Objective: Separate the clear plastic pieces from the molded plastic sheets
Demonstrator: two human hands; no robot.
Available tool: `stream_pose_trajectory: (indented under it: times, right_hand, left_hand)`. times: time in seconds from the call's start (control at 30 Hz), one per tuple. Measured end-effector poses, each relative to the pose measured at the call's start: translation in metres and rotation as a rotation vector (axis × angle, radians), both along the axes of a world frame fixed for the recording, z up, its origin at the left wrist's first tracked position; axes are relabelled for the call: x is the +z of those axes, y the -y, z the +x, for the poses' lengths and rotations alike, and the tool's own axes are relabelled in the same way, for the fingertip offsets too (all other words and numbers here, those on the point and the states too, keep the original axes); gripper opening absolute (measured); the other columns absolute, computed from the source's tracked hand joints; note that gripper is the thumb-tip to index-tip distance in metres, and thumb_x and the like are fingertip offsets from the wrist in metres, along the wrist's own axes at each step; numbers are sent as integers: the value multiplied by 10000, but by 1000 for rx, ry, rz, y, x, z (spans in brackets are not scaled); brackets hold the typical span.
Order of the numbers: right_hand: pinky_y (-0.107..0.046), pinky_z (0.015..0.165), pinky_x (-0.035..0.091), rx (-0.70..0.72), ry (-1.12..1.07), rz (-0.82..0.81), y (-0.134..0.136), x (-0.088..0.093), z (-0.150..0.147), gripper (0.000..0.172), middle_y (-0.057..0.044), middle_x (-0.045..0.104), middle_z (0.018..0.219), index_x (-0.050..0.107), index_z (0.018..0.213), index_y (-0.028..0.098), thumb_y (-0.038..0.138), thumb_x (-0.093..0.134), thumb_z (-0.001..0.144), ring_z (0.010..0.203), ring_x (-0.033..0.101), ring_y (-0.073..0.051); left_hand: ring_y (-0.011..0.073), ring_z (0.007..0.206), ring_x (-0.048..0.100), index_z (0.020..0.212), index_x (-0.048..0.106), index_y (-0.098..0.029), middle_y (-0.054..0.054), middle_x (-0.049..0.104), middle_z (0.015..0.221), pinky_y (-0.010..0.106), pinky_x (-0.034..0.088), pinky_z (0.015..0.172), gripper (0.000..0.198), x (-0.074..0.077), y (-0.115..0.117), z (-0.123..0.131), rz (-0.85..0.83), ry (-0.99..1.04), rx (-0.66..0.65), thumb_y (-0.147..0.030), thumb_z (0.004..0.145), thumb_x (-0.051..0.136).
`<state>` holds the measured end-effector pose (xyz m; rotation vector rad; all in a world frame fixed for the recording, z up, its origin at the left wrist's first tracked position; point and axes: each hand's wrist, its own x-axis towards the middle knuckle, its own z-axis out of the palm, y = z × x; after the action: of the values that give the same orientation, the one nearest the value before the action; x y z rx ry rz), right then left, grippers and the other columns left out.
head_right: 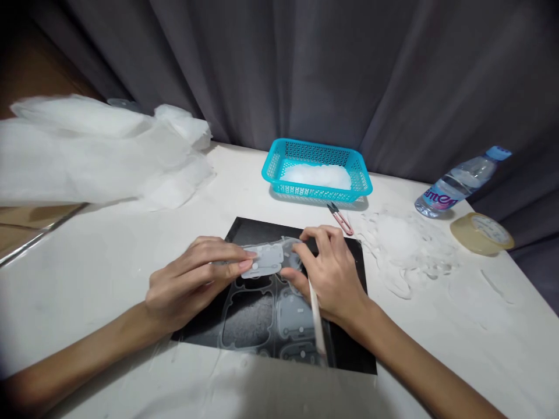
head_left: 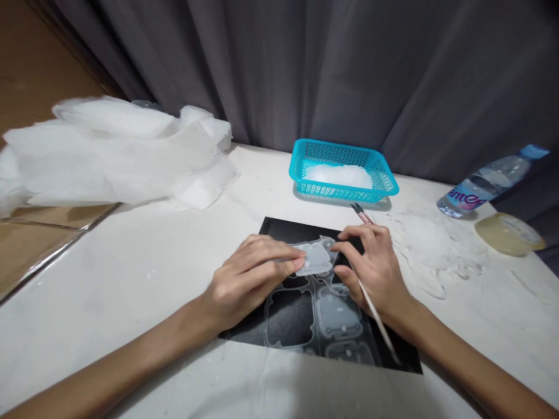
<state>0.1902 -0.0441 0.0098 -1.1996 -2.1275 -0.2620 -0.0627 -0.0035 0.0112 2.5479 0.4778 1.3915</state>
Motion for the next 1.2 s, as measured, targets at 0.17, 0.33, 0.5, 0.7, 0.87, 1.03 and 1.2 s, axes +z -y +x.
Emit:
stream_pose_trajectory:
  times: [0.17, 0.33, 0.5, 0.7, 0.87, 1.03, 1.2]
  right_hand:
    - [-467, 956, 559, 33, 6, -259, -2, -12, -7, 307, -168, 564, 1296, 544, 1340, 164, 237, 378, 1092, 1204, 534, -287]
    - [-506, 949, 568, 90, -92, -364, -5, -10, -17, 344, -171, 603, 1274, 485, 1362, 165, 334, 507, 1064, 1177, 567, -310]
    - [-405, 855, 582, 155, -241, -533, -4, -6, -26, 314, -72, 653, 1001, 510, 1319, 197, 261, 594, 1022, 1001, 619, -245]
    - [-452, 946, 552, 114, -187, -485, -11, -10, -29, 377, -136, 596, 1293, 531, 1359, 205, 317, 614, 1009, 1214, 548, -285]
    - [-442, 995, 504, 182, -209, -582, -29, -14, -20, 456, -106, 645, 1276, 496, 1455, 213, 333, 596, 1027, 1168, 543, -256]
    - [-339, 849, 455, 150, -346, -648, -32, -10, -18, 161, -25, 691, 937, 683, 1010, 216, 366, 623, 1015, 967, 567, -209]
    - [-311, 800, 455, 206, -420, -703, -29, -7, -18, 192, -8, 684, 898, 688, 985, 232, 374, 571, 1040, 881, 593, -183]
  left_hand:
    - [199, 1065, 739, 1099, 626, -188, 107, 762, 1198, 332, 593, 886, 260, -2, 7, 0, -259, -16, -10, 0, 923, 663]
    - [149, 938, 726, 1016, 515, -222, 42, 716, 1072, 255, 593, 807, 202, -7, 14, 6, -558, 9, 50, -87, 946, 647]
    - [139, 810, 676, 1176, 483, -255, -21, 619, 945, 231, 564, 685, 324, -3, 12, 15, -746, -46, 151, -200, 925, 680]
    - [131, 711, 602, 1168, 579, -242, -20, 638, 892, 236, 487, 633, 191, 6, 6, 12, -870, -171, 168, -380, 1037, 563]
    - [147, 778, 587, 1043, 573, -221, 4, 644, 954, 243, 447, 657, 177, 3, -5, 4, -825, -197, 175, -395, 1016, 599]
    - [162, 798, 603, 994, 576, -217, 5, 622, 909, 243, 462, 648, 262, -8, -13, 2, -996, -105, 112, -447, 948, 694]
    - [194, 846, 636, 1079, 688, -226, 33, 699, 945, 288, 492, 707, 228, -1, -10, 7, -965, -160, 68, -428, 981, 648]
